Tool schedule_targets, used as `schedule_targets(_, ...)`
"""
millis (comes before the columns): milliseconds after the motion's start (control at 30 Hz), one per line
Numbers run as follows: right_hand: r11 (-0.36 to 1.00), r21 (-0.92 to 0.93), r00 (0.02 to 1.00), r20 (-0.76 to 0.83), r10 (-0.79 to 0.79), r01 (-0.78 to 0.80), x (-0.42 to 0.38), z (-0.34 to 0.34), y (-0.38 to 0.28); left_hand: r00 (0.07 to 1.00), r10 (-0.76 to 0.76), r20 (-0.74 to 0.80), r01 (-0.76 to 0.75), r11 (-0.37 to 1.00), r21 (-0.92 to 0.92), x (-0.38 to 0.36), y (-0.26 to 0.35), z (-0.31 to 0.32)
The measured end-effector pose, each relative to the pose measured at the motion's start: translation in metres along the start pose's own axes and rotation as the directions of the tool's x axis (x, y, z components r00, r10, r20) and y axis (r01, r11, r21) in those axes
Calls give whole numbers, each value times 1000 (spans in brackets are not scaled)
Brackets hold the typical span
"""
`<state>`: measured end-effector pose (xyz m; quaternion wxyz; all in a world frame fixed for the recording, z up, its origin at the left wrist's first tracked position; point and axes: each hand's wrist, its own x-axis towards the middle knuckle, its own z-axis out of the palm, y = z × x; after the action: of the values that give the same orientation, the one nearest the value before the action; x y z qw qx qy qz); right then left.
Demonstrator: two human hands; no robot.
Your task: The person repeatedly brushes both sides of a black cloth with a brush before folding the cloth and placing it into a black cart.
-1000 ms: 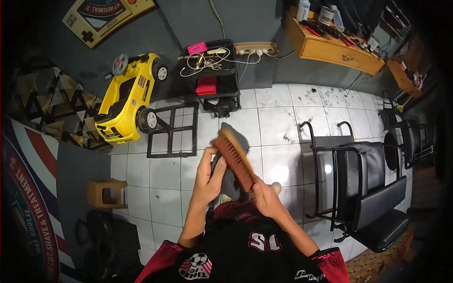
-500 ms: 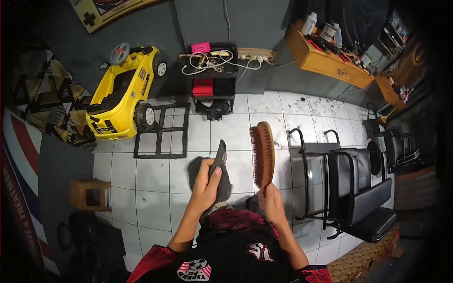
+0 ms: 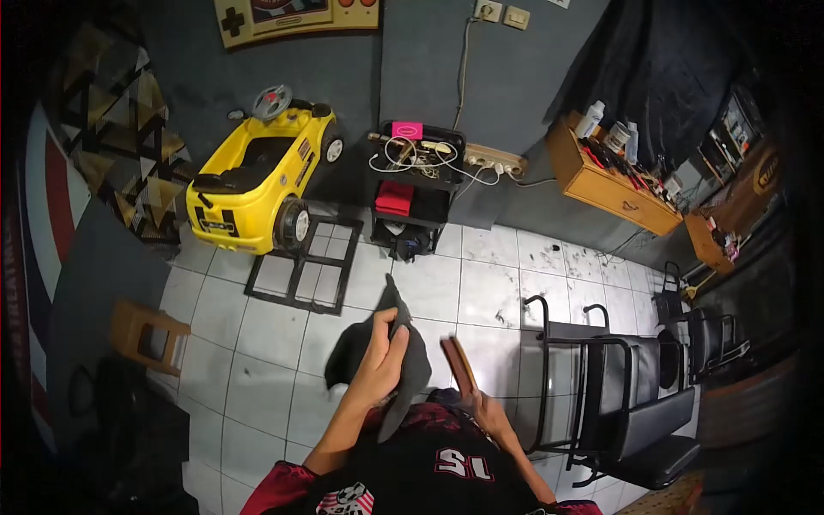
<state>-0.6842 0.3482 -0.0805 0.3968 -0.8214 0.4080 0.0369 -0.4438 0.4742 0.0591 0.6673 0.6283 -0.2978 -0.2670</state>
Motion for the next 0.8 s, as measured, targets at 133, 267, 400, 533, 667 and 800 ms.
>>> schedule_targets(133, 876, 482, 999, 35, -21, 2, -9, -28, -93, 998, 18, -57, -14, 997, 73, 0, -4, 6)
schedule_targets(267, 764, 585, 947, -24, -321, 274, -15, -29, -136, 988, 111, -110, -102, 991, 85, -2, 12, 10)
schedule_targets(400, 947, 43, 948, -9, -317, 318, 18, 24, -76, 960, 64, -273, -144, 947, -286, 2, 24, -10)
schedule_targets(533, 832, -333, 896, 146, -419, 443, 46, 59, 5, 901, -61, -429, -51, 968, -246, 2, 21, -37)
schedule_targets(667, 934, 352, 986, 129, -107, 56, 21, 22, -76, 891, -155, -428, 14, 949, -316, -11, -7, -41)
schedule_targets(800, 540, 838, 941, 116, -319, 80, -7, -4, -150, 854, -292, -431, 25, 851, -525, -18, -25, -25)
